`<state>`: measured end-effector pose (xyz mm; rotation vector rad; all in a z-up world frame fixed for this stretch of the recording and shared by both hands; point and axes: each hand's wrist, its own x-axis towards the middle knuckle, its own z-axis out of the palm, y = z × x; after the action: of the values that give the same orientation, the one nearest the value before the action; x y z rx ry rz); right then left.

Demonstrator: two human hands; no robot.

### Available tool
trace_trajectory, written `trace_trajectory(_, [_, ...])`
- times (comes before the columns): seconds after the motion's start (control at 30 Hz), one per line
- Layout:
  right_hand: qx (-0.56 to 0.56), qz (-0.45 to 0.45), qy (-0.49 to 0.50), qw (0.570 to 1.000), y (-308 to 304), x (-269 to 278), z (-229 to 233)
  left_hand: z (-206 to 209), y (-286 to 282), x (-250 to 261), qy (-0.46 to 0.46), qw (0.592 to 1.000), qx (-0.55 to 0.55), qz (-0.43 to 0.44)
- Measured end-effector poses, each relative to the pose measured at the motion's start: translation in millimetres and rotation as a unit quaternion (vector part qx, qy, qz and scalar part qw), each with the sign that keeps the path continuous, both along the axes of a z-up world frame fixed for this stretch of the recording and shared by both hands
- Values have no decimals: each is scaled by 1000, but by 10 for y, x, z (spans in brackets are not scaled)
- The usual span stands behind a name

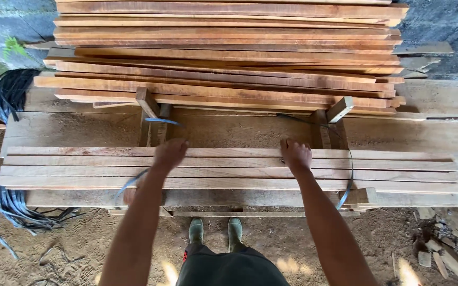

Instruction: The recorder is bundling several thin wooden slats together using black rubber straps on a workbench.

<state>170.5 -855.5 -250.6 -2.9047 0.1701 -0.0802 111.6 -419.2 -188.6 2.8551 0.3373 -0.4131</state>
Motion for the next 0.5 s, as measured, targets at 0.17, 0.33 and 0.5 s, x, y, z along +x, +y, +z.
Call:
trace_trajectory(0.17, [28, -13, 37, 999, -20, -79, 256, -72, -337, -320, -338, 940, 31, -22])
trace_trajectory(0.33, [9, 58, -48, 997, 42, -250, 461, -339, -258, -306, -392, 918, 49, -23])
trace_trajectory(0.5, [-66, 170, -142, 973, 121, -260, 230, -350, -232, -271, -401, 915, 16, -31])
